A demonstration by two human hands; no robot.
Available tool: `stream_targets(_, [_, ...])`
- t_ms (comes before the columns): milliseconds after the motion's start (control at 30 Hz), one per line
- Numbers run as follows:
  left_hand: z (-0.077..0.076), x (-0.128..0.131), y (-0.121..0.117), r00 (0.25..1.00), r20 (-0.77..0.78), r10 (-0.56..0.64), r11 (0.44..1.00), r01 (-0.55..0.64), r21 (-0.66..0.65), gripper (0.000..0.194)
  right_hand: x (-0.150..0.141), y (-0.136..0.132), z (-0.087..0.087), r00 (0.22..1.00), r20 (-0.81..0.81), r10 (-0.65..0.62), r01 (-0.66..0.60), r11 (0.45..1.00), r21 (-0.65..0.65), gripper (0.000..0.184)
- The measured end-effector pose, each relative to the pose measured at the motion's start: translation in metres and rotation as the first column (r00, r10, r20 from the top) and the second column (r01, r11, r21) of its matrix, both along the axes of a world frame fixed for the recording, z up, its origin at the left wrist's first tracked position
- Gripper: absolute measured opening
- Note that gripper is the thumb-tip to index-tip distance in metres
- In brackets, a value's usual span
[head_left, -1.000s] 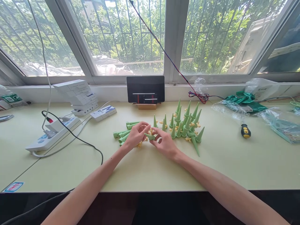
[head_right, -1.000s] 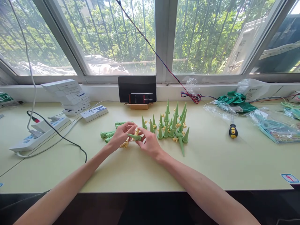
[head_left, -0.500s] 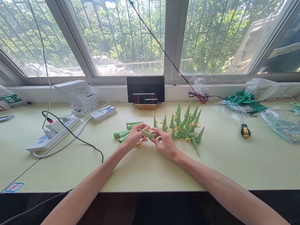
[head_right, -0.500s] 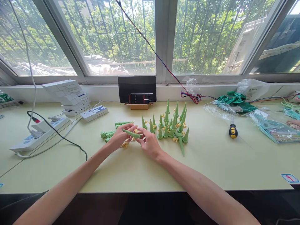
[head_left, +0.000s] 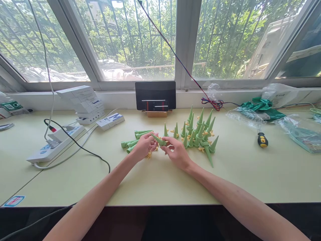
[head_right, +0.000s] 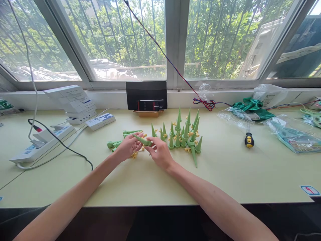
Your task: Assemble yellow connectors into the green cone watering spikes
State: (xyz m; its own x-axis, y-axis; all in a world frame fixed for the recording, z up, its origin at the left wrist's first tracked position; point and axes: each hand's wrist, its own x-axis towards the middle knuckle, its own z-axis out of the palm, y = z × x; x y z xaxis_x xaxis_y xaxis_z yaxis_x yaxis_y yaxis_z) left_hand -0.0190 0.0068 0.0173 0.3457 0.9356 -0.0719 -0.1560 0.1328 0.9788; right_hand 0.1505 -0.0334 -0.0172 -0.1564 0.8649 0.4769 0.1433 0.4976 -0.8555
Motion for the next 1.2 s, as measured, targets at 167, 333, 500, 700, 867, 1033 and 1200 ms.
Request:
stream_targets(167, [0.0003, 0.0000, -0.0003, 1.000, 0.028, -0.006, 0.999, 0.007, -0.032, 0.031, 0.0011, 0.0013, -0.0010, 0.998, 0.037, -0.043, 0.043, 0.999, 0.014, 0.028])
stream_targets(333, [0.0004, -0.0007, 0.0002, 0.999, 0.033, -0.013, 0.999, 0.015, -0.044, 0.030, 0.0023, 0.0011, 0.0003, 0.994, 0.060, -0.096, 0.093, 0.995, 0.044, 0.024])
stream_targets(500, [0.0010, -0.0026, -0.0005, 0.998, 0.032, -0.054, 0.997, 0.055, -0.047, 0.030, 0.0035, 0.0014, 0.0019, 0.990, 0.060, -0.125, 0.122, 0.991, 0.056, 0.019])
stream_targets(700, [0.0023, -0.0018, -0.0015, 0.996, 0.012, -0.083, 0.995, 0.084, -0.049, 0.033, 0.0041, 0.0019, 0.0017, 0.986, 0.066, -0.151, 0.146, 0.987, 0.073, 0.018])
stream_targets(867, [0.0010, -0.0007, -0.0015, 0.996, -0.042, -0.080, 0.995, 0.077, -0.060, 0.036, 0.0047, 0.0024, 0.0019, 0.980, 0.077, -0.185, 0.177, 0.979, 0.098, 0.018])
stream_targets(1033, [-0.0026, -0.0028, -0.0008, 0.990, -0.106, -0.097, 0.995, 0.094, -0.032, 0.037, 0.0057, 0.0058, -0.0017, 0.969, 0.111, -0.219, 0.204, 0.970, 0.130, 0.021])
stream_targets(1200, [-0.0025, -0.0039, -0.0012, 0.981, -0.145, -0.129, 0.992, 0.129, -0.015, 0.037, 0.0067, 0.0076, -0.0061, 0.959, 0.136, -0.248, 0.230, 0.963, 0.138, 0.024])
